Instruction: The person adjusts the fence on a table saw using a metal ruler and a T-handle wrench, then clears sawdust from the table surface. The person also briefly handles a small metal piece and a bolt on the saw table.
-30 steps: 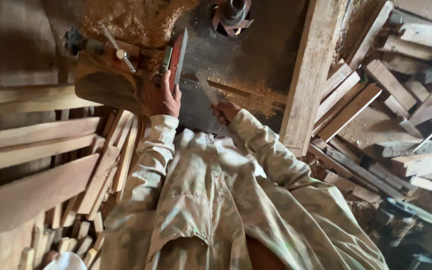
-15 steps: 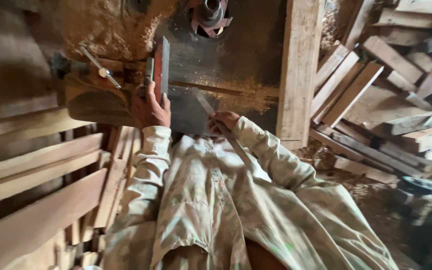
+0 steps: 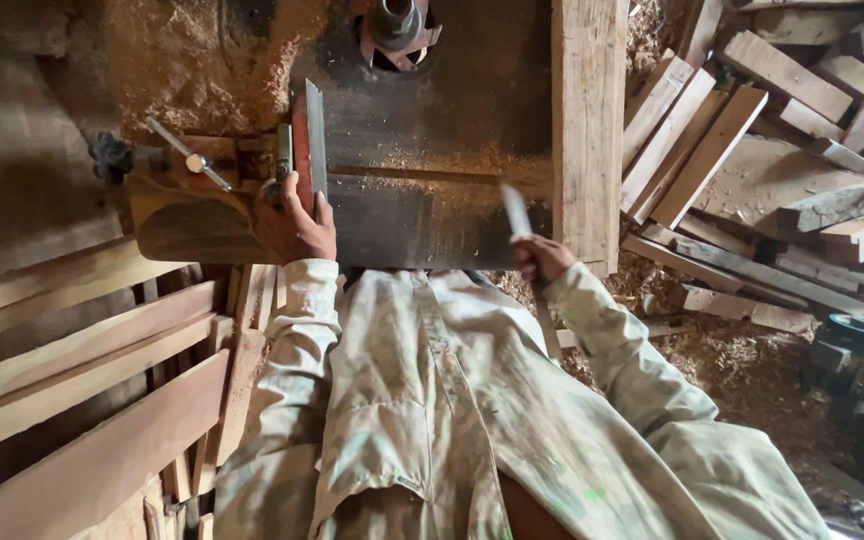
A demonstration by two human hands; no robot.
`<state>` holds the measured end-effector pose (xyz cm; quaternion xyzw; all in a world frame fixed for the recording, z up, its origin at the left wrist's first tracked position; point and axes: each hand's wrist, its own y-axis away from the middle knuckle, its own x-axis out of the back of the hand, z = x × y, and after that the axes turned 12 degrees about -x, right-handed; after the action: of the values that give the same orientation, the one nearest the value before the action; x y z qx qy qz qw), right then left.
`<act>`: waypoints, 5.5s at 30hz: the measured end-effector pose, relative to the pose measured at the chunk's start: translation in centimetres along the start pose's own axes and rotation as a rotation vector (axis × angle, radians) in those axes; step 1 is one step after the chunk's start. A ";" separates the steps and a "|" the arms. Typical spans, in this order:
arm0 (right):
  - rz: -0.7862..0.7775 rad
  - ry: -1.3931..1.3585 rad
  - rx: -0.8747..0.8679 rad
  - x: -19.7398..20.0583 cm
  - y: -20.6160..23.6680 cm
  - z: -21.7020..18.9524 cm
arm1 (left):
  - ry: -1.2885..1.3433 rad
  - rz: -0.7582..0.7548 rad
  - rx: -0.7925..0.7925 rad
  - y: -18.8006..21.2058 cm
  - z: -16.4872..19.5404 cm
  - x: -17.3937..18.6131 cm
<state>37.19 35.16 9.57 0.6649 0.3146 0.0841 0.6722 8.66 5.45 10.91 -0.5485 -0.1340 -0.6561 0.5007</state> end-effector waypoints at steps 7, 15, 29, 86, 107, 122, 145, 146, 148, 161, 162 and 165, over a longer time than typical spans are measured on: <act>-0.151 0.207 -0.163 -11.9 -7.1 0.6 | 0.035 0.001 -0.014 -0.4 0.5 0.9; -0.145 0.117 -0.116 0.0 -5.4 -1.9 | 0.012 0.020 -0.022 -0.3 0.0 0.2; 0.496 1.738 0.397 -14.1 -0.8 -6.6 | 0.004 0.014 -0.016 -0.3 0.1 0.3; 0.464 2.456 0.360 -16.8 -2.7 -13.0 | -0.051 -0.012 0.063 0.8 -0.3 -1.3; -0.056 2.018 1.364 -35.9 -11.4 -7.9 | 0.018 -0.030 0.396 6.3 -0.8 -1.6; -0.171 1.910 1.503 -29.0 -8.7 -9.6 | -0.036 -0.098 0.435 6.4 6.7 -2.1; 0.020 1.994 1.284 -18.3 -0.9 -11.9 | 0.190 -0.147 0.218 7.4 16.7 -2.8; 0.023 1.981 1.289 -18.3 -0.7 -11.8 | 0.191 -0.149 0.215 7.5 16.6 -2.8; 0.011 1.955 1.295 -18.5 -0.4 -11.6 | 0.196 -0.159 0.210 7.7 16.4 -2.7; -0.044 1.837 1.127 -18.7 -0.6 -10.6 | 0.442 -0.140 0.172 13.1 12.9 -4.6; 0.005 1.830 1.145 -18.6 -0.8 -10.2 | 0.402 -0.078 0.123 13.8 12.9 -5.0; 0.066 1.776 1.138 -17.9 -0.9 -9.2 | 0.358 -0.246 0.190 14.9 12.4 -6.2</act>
<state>17.94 33.27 15.05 0.5903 0.6685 0.3990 -0.2132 27.28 10.73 4.58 -0.3533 -0.1701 -0.7834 0.4822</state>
